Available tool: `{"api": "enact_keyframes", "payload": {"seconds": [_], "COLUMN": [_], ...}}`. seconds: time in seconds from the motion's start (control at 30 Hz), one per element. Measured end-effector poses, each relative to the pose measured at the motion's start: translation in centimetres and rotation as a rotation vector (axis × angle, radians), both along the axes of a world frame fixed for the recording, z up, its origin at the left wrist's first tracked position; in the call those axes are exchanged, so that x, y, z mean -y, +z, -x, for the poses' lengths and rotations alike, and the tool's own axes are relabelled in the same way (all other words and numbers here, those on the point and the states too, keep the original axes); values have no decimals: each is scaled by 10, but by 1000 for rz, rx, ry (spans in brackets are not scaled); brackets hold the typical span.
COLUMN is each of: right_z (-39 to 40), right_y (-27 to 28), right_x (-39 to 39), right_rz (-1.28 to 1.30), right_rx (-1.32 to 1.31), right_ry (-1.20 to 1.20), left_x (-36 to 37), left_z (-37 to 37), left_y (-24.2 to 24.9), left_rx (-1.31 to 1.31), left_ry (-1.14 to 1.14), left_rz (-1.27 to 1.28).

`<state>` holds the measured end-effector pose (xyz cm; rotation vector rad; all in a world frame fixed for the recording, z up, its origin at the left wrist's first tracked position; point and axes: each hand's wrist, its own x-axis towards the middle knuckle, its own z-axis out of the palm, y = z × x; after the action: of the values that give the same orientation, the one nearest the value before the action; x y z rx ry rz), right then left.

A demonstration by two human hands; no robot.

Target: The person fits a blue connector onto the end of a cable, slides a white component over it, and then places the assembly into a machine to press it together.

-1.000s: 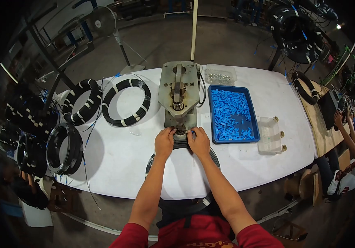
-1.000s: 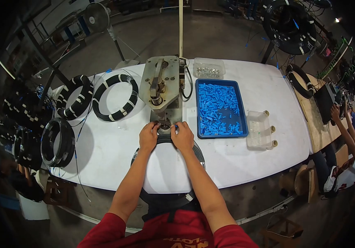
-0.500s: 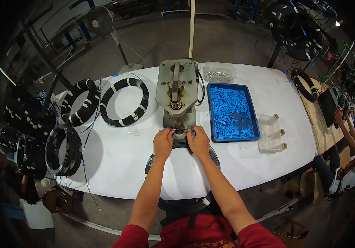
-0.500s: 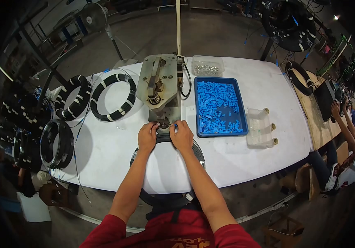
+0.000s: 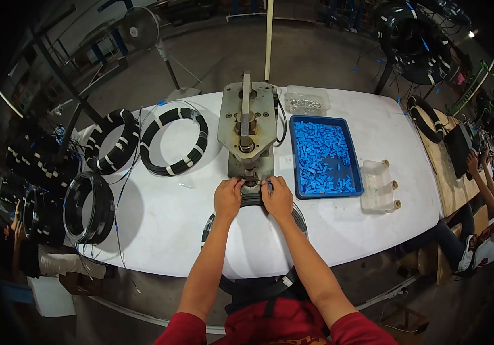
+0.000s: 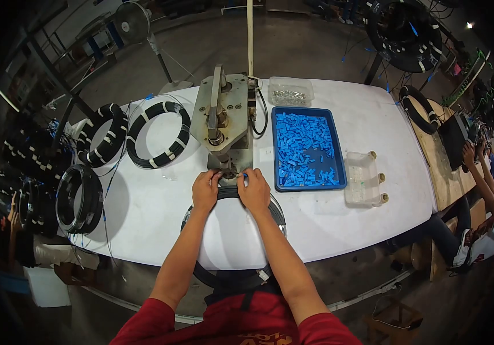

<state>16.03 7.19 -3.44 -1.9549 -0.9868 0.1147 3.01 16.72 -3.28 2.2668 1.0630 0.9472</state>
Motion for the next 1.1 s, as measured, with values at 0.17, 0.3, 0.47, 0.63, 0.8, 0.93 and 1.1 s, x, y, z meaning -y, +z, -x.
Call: {"api": "enact_keyframes", "payload": {"seconds": [0.17,0.3,0.47,0.63,0.8,0.93,1.1], "right_z": [-4,-5,-1,3,-1,-3,-6], "right_y": [-8,-5,-7,-7,-2,-1,-2], "right_x": [1,-1,-10,-8,-8,-8,-9], "right_rz": [-44,11,26,-23,-51,-48,-93], "right_rx": [134,432,234,159,94,84,84], "right_ry": [46,60,180,163,183,197,200], "left_x": [-1,1,1,0,2,3,-2], "left_z": [-1,0,0,0,1,0,3], "left_y": [1,3,2,1,4,6,3], "left_rx": [34,17,31,30,37,59,139], "left_ry": [4,12,-1,9,12,22,-28], "left_rz": [11,8,-4,4,22,74,235]}}
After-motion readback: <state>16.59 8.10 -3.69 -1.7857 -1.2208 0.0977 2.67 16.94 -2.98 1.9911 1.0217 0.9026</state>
